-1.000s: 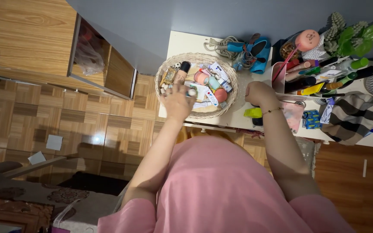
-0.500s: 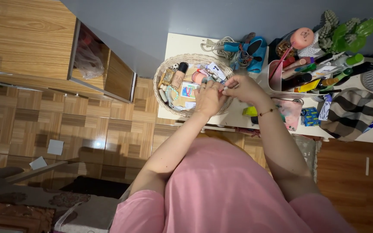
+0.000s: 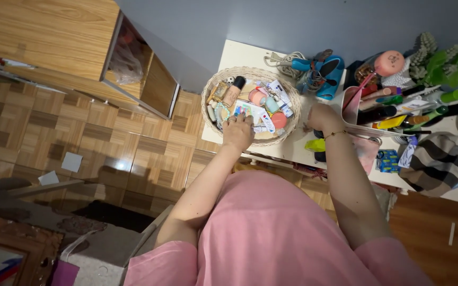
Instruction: Organizing and decluttering items on a desk, including sorting a basket of cosmetics and using a hair dryer and broom to tidy the area.
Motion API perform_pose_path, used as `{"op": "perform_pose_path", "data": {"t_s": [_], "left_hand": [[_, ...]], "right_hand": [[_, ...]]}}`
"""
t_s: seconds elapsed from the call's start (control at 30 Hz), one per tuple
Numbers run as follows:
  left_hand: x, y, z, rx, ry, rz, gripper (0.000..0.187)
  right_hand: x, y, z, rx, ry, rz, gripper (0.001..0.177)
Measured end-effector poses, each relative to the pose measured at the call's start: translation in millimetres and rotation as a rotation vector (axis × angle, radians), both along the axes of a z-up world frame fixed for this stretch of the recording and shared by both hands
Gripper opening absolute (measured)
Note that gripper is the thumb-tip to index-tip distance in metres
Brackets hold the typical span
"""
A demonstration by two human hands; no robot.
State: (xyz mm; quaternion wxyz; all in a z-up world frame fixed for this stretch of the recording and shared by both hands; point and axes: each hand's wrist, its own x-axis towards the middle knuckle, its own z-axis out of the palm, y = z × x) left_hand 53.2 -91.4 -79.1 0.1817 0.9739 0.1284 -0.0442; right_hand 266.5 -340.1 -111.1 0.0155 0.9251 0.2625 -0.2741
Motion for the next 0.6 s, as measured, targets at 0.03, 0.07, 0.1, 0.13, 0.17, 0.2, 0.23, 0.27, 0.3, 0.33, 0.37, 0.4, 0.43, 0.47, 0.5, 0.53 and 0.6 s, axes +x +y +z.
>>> {"op": "perform_pose_path", "data": {"t_s": [0.03,0.07,0.1,0.13,0.17,0.2,0.23,0.27,0.3,0.33,0.37,0.4,0.43,0.47,0.5,0.53,0.6], "left_hand": [[-1,3,-10,0.002,0.001,0.008,0.051],[-2,6,-20,0.011,0.033,0.009,0.044],[-1,8,-29,0.019,0.064,0.005,0.037],[-2,10,-26,0.019,0.064,0.01,0.037],[-2,12,-22,0.016,0.062,0.005,0.033],[-1,14,-19,0.013,0.061,0.0,0.029],[0,17,-11,0.014,0.059,0.002,0.029],[2,20,-4,-0.012,0.093,-0.023,0.03],[1,21,2,-0.04,0.131,-0.048,0.032],[2,22,1,-0.041,0.133,-0.047,0.032],[3,22,-1,-0.055,0.154,-0.082,0.032],[4,21,-2,-0.069,0.175,-0.117,0.031],[5,21,-4,-0.068,0.173,-0.124,0.031],[7,21,-6,-0.085,0.133,-0.129,0.028],[9,20,-7,-0.102,0.093,-0.138,0.024],[12,19,-2,-0.102,0.091,-0.148,0.024],[15,17,8,-0.265,0.026,-0.1,0.02]], "right_hand": [[2,1,-6,0.002,0.001,0.008,0.033],[4,3,-11,-0.082,0.004,0.042,0.037],[7,2,-16,-0.166,0.006,0.072,0.04],[5,5,-9,-0.166,0.006,0.076,0.04],[3,7,-1,-0.164,0.005,0.037,0.042],[1,9,7,-0.161,0.004,-0.002,0.045],[0,10,15,-0.16,0.003,0.0,0.045],[-1,12,23,-0.081,-0.014,-0.043,0.044],[-5,11,31,-0.005,-0.027,-0.087,0.044],[-15,18,51,-0.005,-0.025,-0.086,0.044],[-26,22,70,0.12,-0.019,-0.137,0.039],[-37,27,90,0.244,-0.013,-0.188,0.034],[-47,36,94,0.245,-0.015,-0.194,0.034],[-56,46,98,0.311,-0.001,-0.189,0.028],[-65,54,103,0.376,0.012,-0.186,0.022],[-69,59,103,0.377,0.007,-0.195,0.022],[-78,70,103,0.784,0.153,0.08,0.022]]}}
